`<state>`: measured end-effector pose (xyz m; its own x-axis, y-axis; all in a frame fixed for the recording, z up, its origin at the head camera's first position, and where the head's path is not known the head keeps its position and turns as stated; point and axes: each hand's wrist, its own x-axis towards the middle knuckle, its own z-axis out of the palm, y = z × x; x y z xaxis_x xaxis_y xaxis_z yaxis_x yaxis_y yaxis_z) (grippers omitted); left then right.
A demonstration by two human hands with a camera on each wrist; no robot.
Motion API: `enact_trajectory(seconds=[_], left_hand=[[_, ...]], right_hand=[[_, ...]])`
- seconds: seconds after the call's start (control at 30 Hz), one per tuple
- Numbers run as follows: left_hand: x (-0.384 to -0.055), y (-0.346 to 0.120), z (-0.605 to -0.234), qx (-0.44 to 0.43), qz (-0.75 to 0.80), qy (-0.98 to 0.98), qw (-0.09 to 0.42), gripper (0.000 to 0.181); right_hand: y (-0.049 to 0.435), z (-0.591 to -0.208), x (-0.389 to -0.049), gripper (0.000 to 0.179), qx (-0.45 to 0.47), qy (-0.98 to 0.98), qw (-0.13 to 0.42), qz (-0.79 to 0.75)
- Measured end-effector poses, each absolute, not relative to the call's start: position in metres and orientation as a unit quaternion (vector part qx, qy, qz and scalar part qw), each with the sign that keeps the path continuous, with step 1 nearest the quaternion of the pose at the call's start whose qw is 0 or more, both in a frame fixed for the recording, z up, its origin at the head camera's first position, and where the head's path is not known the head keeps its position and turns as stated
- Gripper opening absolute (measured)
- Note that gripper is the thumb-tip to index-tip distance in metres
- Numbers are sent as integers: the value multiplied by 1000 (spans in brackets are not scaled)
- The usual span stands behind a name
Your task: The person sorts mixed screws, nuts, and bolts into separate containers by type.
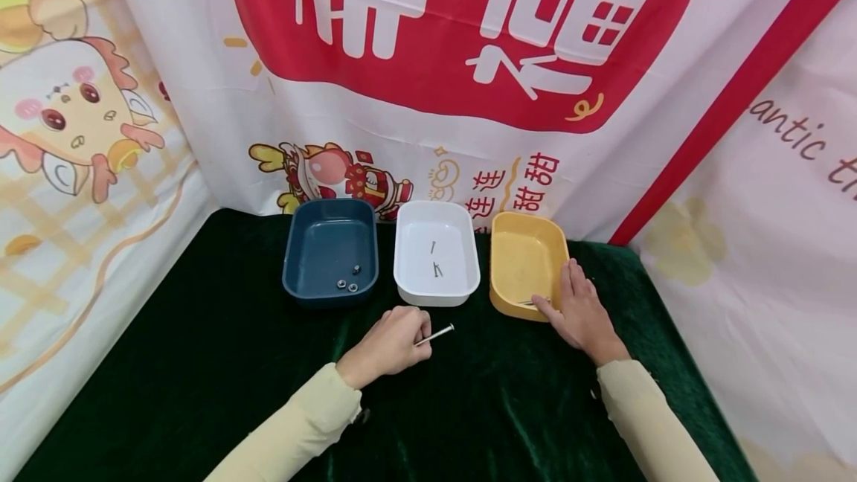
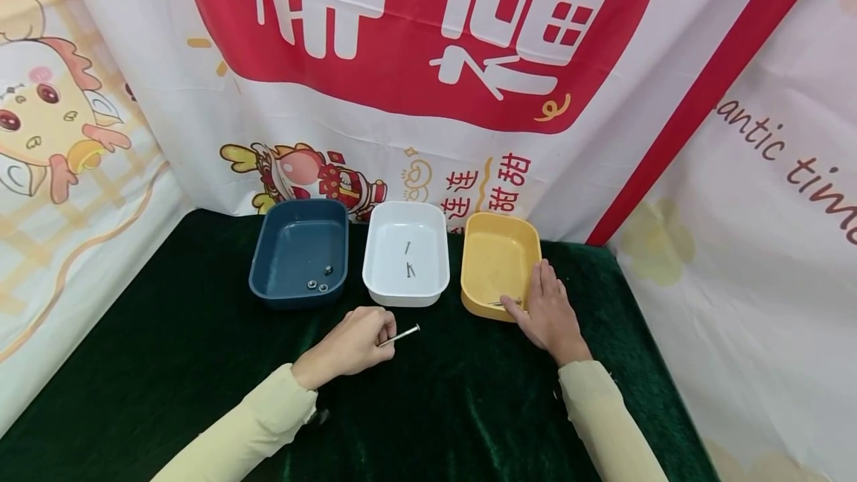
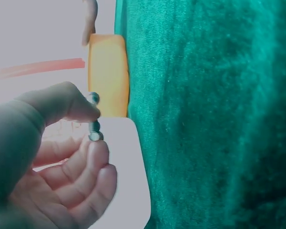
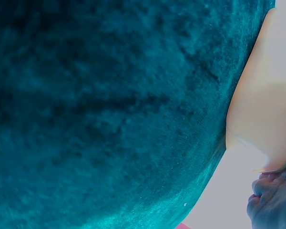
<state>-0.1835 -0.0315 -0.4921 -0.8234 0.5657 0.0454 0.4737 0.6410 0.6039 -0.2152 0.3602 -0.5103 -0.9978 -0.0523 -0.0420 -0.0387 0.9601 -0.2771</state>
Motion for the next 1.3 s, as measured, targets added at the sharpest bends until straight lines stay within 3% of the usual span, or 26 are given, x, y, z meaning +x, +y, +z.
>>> enact_trajectory(seconds=[0.27, 0.63, 1.3], left_hand=[[-182, -30, -489, 335, 334, 881, -18, 6], [-189, -17, -473, 356, 326, 872, -81, 6], [-238, 41, -429, 382, 259, 879, -119, 5]], right_hand=[[360, -512, -214, 112, -21, 990, 22, -141], [362, -511, -215, 111, -18, 990, 30, -139], [362, -509, -216, 110, -27, 989, 25, -142]])
